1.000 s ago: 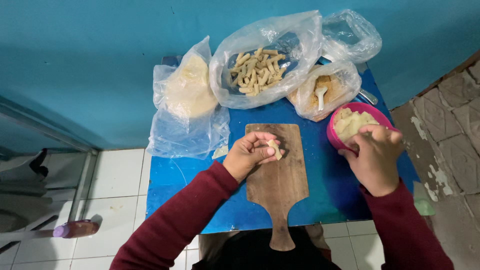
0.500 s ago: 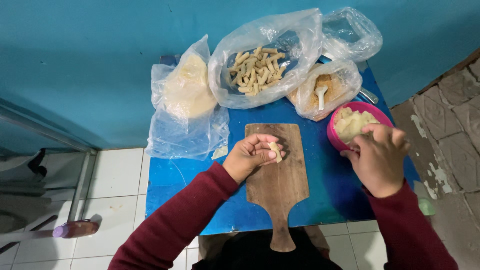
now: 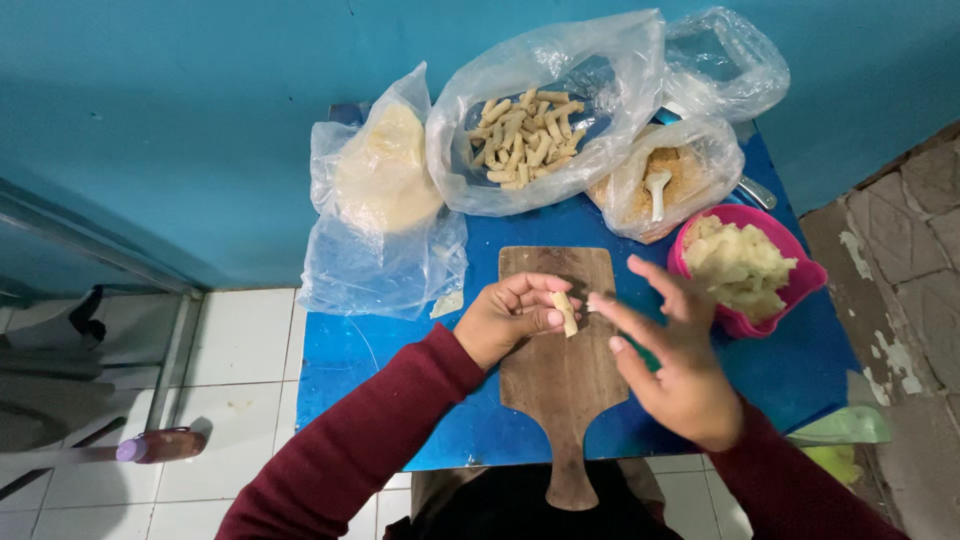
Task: The person folds thin dough wrappers on a wooden board, scoops potato filling from a pink bowl with a spoon onto a wrapper, folds the wrapper over the filling, and sets finished folded pastries aside. They repeat this cycle, occasionally taking new wrappers from a plastic bag and pressing wrappers flat by hand.
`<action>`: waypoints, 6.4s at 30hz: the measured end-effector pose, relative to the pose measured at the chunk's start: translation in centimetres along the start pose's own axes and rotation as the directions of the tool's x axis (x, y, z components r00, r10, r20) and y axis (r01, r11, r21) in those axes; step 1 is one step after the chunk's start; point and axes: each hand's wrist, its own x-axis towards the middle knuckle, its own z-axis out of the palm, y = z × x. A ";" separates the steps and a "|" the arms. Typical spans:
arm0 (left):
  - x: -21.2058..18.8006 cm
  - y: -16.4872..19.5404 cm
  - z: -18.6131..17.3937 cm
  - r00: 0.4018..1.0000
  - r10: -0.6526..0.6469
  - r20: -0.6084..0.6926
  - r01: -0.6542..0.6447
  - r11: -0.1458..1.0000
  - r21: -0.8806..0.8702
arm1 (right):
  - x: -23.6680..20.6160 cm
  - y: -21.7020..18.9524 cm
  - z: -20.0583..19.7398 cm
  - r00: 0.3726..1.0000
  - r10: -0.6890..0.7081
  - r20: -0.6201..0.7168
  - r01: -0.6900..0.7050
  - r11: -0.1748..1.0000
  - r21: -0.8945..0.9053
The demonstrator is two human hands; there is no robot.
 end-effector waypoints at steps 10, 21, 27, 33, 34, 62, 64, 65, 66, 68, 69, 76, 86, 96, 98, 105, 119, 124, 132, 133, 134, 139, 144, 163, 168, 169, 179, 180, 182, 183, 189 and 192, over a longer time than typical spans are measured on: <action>0.0 -0.6 -0.6 0.998 0.005 -0.058 -0.006 1.000 -0.023 | -0.6 -0.8 2.6 0.996 -0.079 0.028 0.084 0.925 -0.371; 0.2 -0.7 -0.6 0.994 -0.039 -0.104 0.038 0.999 -0.009 | -1.0 -0.5 1.6 0.991 -0.107 -0.076 0.071 0.922 -0.380; 0.1 -0.6 -0.4 0.997 -0.036 -0.063 0.036 0.999 -0.011 | -0.9 -0.6 1.6 0.980 -0.198 -0.036 0.142 0.809 -0.571; -0.1 -0.3 -0.4 0.994 -0.102 -0.034 0.103 0.994 0.039 | -0.4 -0.4 1.5 0.975 -0.220 -0.011 0.159 0.736 -0.659; -0.1 -0.3 -0.4 0.995 -0.095 -0.021 0.096 0.994 0.055 | -0.3 -0.4 1.6 0.976 -0.215 -0.017 0.150 0.733 -0.664; -0.1 -0.1 -0.2 0.997 -0.074 -0.018 0.075 0.996 0.038 | -0.6 -1.7 0.7 0.998 -0.023 -0.063 0.018 0.996 -0.084; -0.1 -0.1 -0.2 0.997 -0.078 -0.019 0.079 0.996 0.029 | -0.5 -1.6 0.5 0.997 -0.018 -0.077 0.013 0.998 -0.067; -0.2 0.0 -0.2 0.997 -0.077 -0.012 0.078 0.997 0.028 | -0.5 -1.6 0.4 0.996 -0.030 -0.087 0.021 0.995 -0.095; -0.2 0.0 -0.2 0.997 -0.077 -0.006 0.077 0.997 0.026 | -0.4 -1.7 0.3 0.994 -0.041 -0.098 0.029 0.992 -0.123; -0.2 0.0 -0.1 0.994 -0.112 -0.019 0.112 0.994 0.012 | -0.3 -1.7 0.4 0.992 -0.059 -0.109 0.039 0.984 -0.174; -0.2 0.0 0.0 0.991 -0.129 -0.026 0.129 0.992 0.004 | -0.3 -1.8 0.5 0.992 -0.065 -0.108 0.043 0.980 -0.196; -0.3 0.2 0.1 0.993 -0.115 -0.011 0.115 0.993 0.006 | -0.5 -1.8 1.1 0.996 -0.079 -0.049 0.056 0.933 -0.356; -0.1 0.0 0.0 0.993 -0.117 -0.005 0.117 0.993 0.004 | -0.5 -1.6 0.7 0.989 -0.085 -0.119 0.053 0.967 -0.250; -0.3 0.3 0.4 0.993 -0.119 0.021 0.116 0.988 0.099 | 0.1 -2.1 1.5 0.992 -0.109 -0.064 0.082 0.941 -0.328; -0.3 0.3 0.5 0.993 -0.098 0.060 0.093 0.993 0.077 | 0.2 -2.0 1.5 0.993 -0.096 -0.068 0.068 0.940 -0.333; -0.3 0.6 0.7 0.988 -0.149 0.040 0.146 0.988 0.055 | 0.1 -1.7 0.9 0.987 -0.091 -0.132 0.058 0.970 -0.235; -0.7 1.2 1.1 0.982 -0.136 0.129 0.130 0.990 0.055 | -1.1 -1.1 1.7 0.985 -0.154 -0.078 0.083 0.818 -0.569; -0.6 1.4 1.1 0.981 -0.146 0.126 0.144 0.989 0.030 | -1.3 -0.5 1.4 0.987 -0.112 -0.113 0.055 0.908 -0.414; -0.6 1.0 0.8 0.987 -0.137 0.087 0.133 0.989 0.059 | -1.3 -1.0 2.1 0.965 -0.245 -0.093 0.112 0.706 -0.700; -0.6 1.0 0.8 0.987 -0.138 0.088 0.133 0.989 0.063 | -1.3 -0.9 2.0 0.960 -0.267 -0.080 0.124 0.665 -0.736; -0.5 1.0 0.9 0.986 -0.138 0.089 0.133 0.989 0.068 | -1.2 -0.8 1.8 0.958 -0.276 -0.073 0.138 0.673 -0.726; -0.5 1.2 0.9 0.979 -0.186 0.077 0.184 0.982 0.031 | -1.0 -0.3 0.9 0.968 -0.250 -0.002 0.176 0.688 -0.704; -0.5 0.9 0.8 0.986 -0.156 0.062 0.154 0.988 0.031 | -1.5 -0.9 0.8 0.976 -0.197 -0.090 0.102 0.786 -0.610; -0.4 0.8 0.4 0.991 -0.106 0.077 0.106 0.994 0.007 | -1.6 -1.6 1.5 0.982 -0.109 -0.152 0.044 0.924 -0.379; -0.3 0.8 0.6 0.994 -0.086 0.067 0.084 0.996 0.028 | -1.6 -1.6 1.5 0.991 -0.060 -0.124 0.030 0.971 -0.236; -0.3 0.8 0.6 0.994 -0.093 0.059 0.092 0.996 0.018 | -1.6 -1.7 1.8 0.993 -0.050 -0.106 0.027 0.979 -0.203; -0.2 0.7 0.3 0.994 -0.098 0.049 0.099 0.995 -0.013 | -1.9 -2.2 2.1 0.981 -0.076 -0.179 0.034 0.973 -0.226; -0.2 0.6 0.2 0.995 -0.091 0.050 0.091 0.996 -0.004 | -1.8 -2.3 2.2 0.977 -0.105 -0.184 0.049 0.957 -0.285; -0.2 0.5 0.2 0.995 -0.089 0.043 0.089 0.996 0.000 | -1.8 -2.4 2.4 0.974 -0.133 -0.183 0.062 0.934 -0.351; -0.2 0.5 0.1 0.995 -0.088 0.039 0.088 0.996 0.002 | -1.8 -2.4 2.4 0.975 -0.131 -0.180 0.059 0.931 -0.361; 0.0 0.2 0.1 0.995 -0.079 0.055 0.081 0.996 -0.036 | -1.8 -2.2 2.2 0.980 -0.039 -0.195 0.000 0.980 -0.197; 0.0 0.2 0.1 0.994 -0.090 0.058 0.093 0.995 -0.038 | -1.9 -2.4 2.4 0.983 -0.013 -0.185 -0.020 0.984 -0.177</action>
